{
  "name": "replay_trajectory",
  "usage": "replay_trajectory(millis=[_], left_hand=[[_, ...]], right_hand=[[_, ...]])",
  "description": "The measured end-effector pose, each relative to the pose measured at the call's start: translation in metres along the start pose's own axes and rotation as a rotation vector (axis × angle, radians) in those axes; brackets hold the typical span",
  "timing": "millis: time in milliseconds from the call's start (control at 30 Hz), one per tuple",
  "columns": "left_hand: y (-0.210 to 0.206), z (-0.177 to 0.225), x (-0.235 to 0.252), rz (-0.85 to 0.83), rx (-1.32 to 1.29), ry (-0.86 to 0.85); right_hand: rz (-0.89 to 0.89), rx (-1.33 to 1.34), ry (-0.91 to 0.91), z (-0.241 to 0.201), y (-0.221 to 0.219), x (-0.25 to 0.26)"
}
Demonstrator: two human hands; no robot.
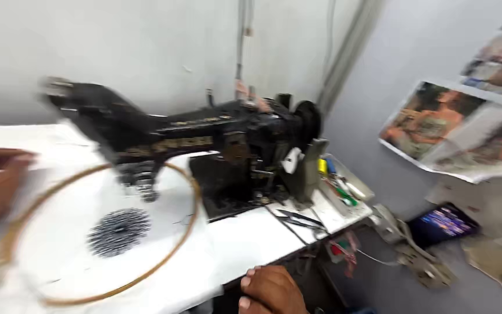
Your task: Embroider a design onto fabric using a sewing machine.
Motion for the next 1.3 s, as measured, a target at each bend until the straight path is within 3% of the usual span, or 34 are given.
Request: replay_trajectory(millis=[167,300,600,733,867,967,1067,1300], left_hand=[[0.013,0.0,0.006,-0.069,-0.088,0.022],[0.013,-0.011,0.01,-0.056,-0.196,0.098],[0.013,-0.016,0.009,0.097,-0.278,0.216],[0.011,-0.008,0.003,0.115,-0.166,0.266],[0.034,0.042,-0.018,0.014,-0.084,0.386],[0.029,0.031,-0.015,0.03,-0.064,0.36],[0.012,-0.002,-0.003,0.127,-0.052,0.279],[0.013,0.0,-0.003,0.106,-0.071,0.307]], right_hand=[[-0.19,0.307,0.254,-0.047,-0.065,0.062],[-0.351,0.53,0.128,-0.081,-0.119,0.088],[-0.532,0.617,0.04,-0.152,-0.192,0.128],[-0.586,0.527,-0.205,-0.145,-0.216,0.138],[-0.712,0.44,-0.419,-0.128,-0.236,0.155],[-0.712,0.423,-0.54,-0.119,-0.249,0.161],[-0.676,0.414,-0.602,-0.115,-0.258,0.161],[-0.609,0.374,-0.565,-0.11,-0.249,0.16]])
Point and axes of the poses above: each hand's wrist, its own x-axis towards the middle knuckle, its own y-axis out of the back of the hand, z = x × y, the point moved 4 cm from there along x, towards the middle knuckle, and after that the axes turned 4 degrees about -x, right-handed, at the moved point
